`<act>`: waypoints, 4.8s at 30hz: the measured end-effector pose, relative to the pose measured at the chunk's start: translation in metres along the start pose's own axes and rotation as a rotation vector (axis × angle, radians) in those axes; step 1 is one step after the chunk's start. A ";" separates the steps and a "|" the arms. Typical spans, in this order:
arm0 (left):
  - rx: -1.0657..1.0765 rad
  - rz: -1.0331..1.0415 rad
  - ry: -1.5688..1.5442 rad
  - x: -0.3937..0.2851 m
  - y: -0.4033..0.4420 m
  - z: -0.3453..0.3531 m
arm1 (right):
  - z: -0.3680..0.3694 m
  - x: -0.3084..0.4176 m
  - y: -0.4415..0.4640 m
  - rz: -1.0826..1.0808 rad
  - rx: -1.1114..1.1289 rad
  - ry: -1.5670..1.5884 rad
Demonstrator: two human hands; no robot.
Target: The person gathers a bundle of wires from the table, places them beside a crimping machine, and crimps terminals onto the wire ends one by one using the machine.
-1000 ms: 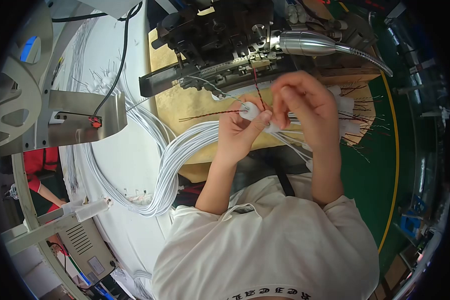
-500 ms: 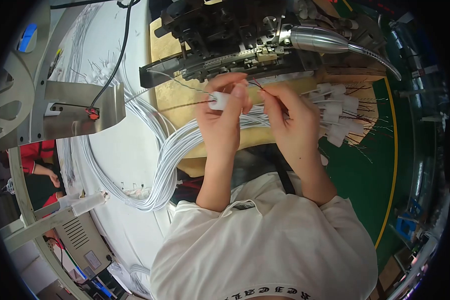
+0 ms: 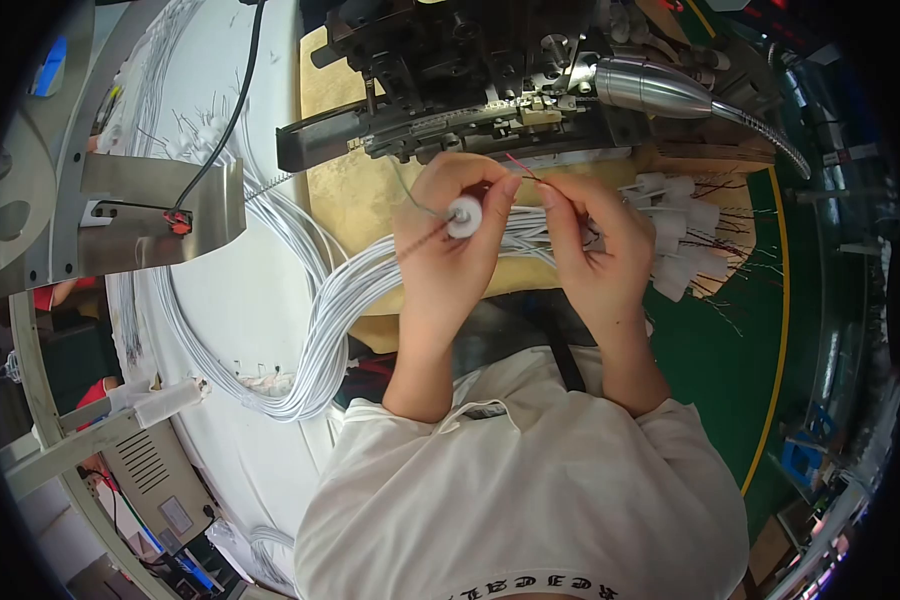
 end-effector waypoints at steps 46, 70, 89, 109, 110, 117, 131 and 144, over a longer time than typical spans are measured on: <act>0.304 0.119 -0.218 0.061 -0.006 0.035 | 0.004 -0.037 0.030 0.017 0.007 -0.382; 0.287 0.062 -0.235 0.064 -0.008 0.035 | 0.010 -0.034 0.026 -0.151 -0.019 -0.334; 0.300 0.086 -0.251 0.064 -0.008 0.033 | 0.019 -0.040 0.027 -0.070 -0.070 -0.368; 0.285 -0.173 -0.917 0.071 -0.017 0.033 | 0.017 -0.038 0.023 -0.086 -0.073 -0.419; 0.302 -0.178 -0.910 0.072 -0.018 0.034 | 0.016 -0.038 0.022 -0.069 -0.078 -0.401; 0.453 -0.176 -0.801 0.070 -0.021 0.035 | 0.010 -0.028 0.013 0.133 0.326 0.503; 0.770 0.276 -0.449 0.028 -0.031 0.045 | 0.023 -0.029 0.007 0.659 0.379 0.496; 0.402 -0.036 -0.392 0.027 -0.002 0.004 | 0.006 -0.021 0.000 0.337 0.087 0.395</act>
Point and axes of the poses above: each hand's wrist, its own y-axis towards the middle knuckle, its own z-axis out of the palm, x = y × z, the point moved 6 cm from there along y, towards the middle knuckle, and after that the axes turned 14 degrees about y, right-handed, at the moved point
